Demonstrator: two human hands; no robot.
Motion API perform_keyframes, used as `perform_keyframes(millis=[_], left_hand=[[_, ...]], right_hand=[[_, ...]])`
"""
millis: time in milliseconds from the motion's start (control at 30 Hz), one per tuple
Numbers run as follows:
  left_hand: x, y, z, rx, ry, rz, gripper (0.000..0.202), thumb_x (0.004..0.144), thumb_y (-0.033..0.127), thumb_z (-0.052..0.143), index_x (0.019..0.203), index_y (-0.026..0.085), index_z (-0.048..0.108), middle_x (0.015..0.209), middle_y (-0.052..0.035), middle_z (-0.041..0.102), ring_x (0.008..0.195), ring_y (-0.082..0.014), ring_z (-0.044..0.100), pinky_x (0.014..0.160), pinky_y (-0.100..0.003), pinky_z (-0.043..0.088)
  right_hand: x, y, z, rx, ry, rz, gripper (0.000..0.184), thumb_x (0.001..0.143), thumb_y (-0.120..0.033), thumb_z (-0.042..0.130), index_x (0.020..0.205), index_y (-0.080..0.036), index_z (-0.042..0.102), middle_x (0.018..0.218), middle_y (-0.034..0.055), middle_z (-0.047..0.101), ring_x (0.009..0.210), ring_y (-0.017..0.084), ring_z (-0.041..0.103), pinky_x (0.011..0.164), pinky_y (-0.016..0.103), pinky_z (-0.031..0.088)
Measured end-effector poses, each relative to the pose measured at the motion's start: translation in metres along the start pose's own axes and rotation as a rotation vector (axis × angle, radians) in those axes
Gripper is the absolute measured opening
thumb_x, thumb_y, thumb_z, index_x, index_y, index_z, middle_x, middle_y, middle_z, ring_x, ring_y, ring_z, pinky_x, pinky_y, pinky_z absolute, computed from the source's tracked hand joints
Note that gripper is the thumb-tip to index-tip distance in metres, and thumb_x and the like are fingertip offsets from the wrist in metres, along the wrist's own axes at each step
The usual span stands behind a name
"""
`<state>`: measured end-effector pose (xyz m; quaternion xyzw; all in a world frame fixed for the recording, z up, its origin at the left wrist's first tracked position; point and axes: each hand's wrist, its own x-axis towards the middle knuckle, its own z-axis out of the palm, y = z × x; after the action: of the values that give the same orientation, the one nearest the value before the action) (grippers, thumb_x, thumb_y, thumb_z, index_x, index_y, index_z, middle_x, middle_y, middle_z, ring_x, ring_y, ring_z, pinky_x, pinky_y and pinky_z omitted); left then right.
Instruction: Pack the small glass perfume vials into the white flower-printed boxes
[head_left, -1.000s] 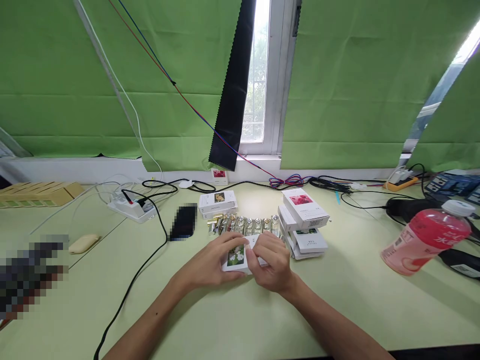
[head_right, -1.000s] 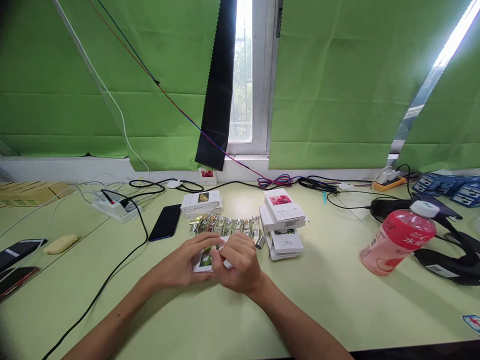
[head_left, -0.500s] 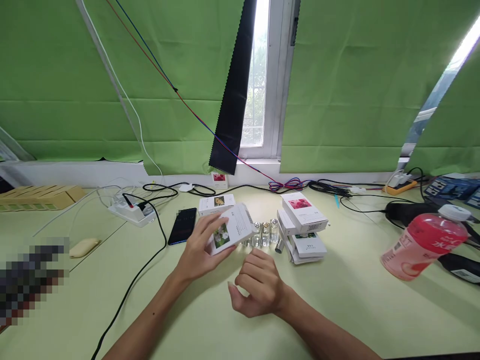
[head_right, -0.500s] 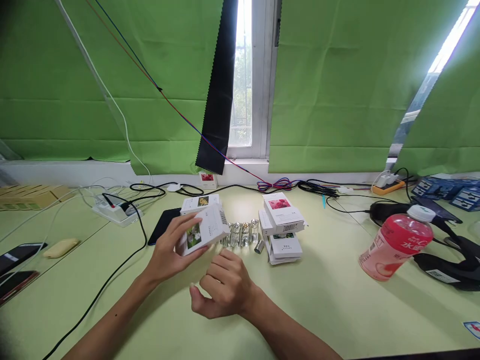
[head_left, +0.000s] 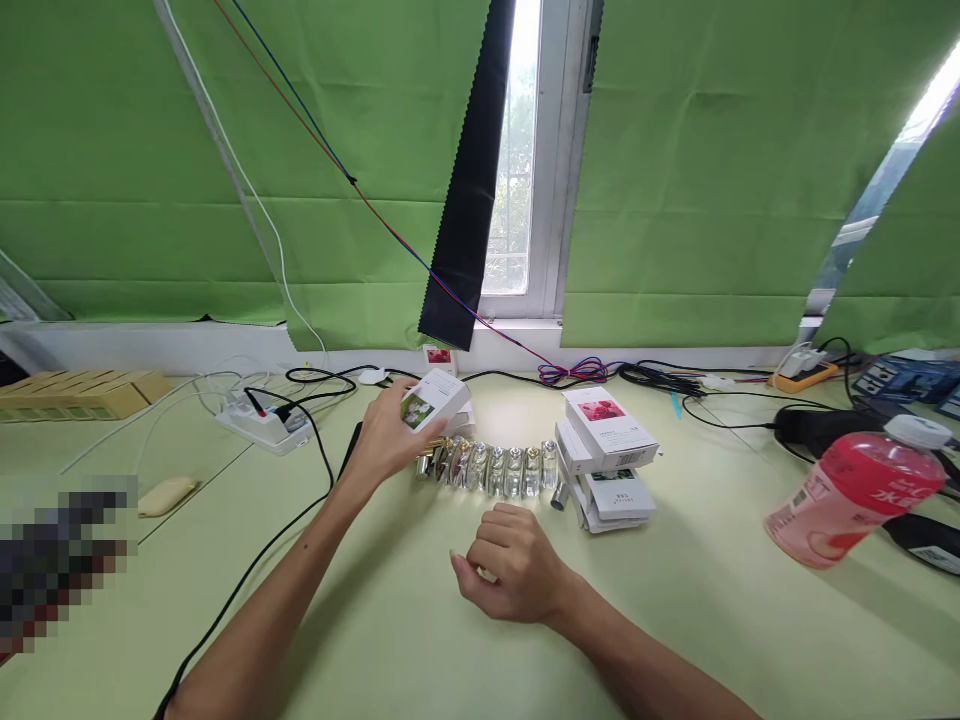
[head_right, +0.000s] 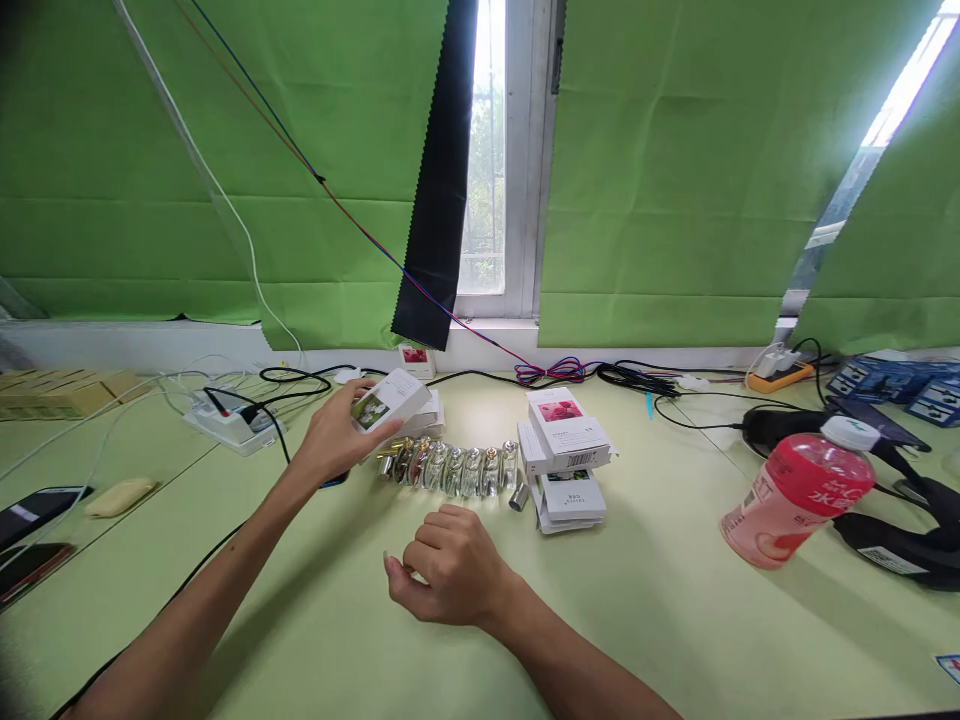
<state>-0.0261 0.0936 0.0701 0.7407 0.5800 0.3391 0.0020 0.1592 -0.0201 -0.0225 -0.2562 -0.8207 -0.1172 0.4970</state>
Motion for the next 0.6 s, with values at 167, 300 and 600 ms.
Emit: perform_keyframes(millis=[167,300,600], left_hand=[[0.051,-0.006,0.012,0.208,-0.288,-0.053,0.060,0.080,0.045,0.069,0.130,0.018,0.051,0.137,-0.0157,0.062,0.126,-0.0334,0.058,0.111,-0.047,0.040],[0.085,-0.011,0.021,0.234,-0.378,-0.038,0.065,0.075,0.043,0.074,0.132,0.020,0.052,0.141,-0.0145,0.061,0.132,-0.0353,0.055,0.115,-0.050,0.035],[0.128,-0.024,0.027,0.265,-0.581,-0.021,0.065,0.081,0.060,0.065,0.132,0.019,0.060,0.130,-0.0138,0.070,0.113,-0.0295,0.068,0.094,-0.033,0.050]], right_hand=[[-0.001,0.002,0.000,0.015,0.000,0.014,0.039,0.089,-0.017,0.055,0.053,-0.022,0.040,0.049,-0.0046,0.042,0.048,0.011,0.036,0.052,0.030,0.025],[-0.001,0.003,-0.001,0.007,-0.003,0.026,0.041,0.090,-0.017,0.055,0.053,-0.021,0.040,0.049,-0.0046,0.042,0.048,0.011,0.035,0.052,0.030,0.025],[0.001,0.002,-0.002,0.023,0.001,0.037,0.042,0.092,-0.017,0.054,0.053,-0.021,0.041,0.048,-0.0041,0.042,0.048,0.011,0.034,0.052,0.030,0.024]])
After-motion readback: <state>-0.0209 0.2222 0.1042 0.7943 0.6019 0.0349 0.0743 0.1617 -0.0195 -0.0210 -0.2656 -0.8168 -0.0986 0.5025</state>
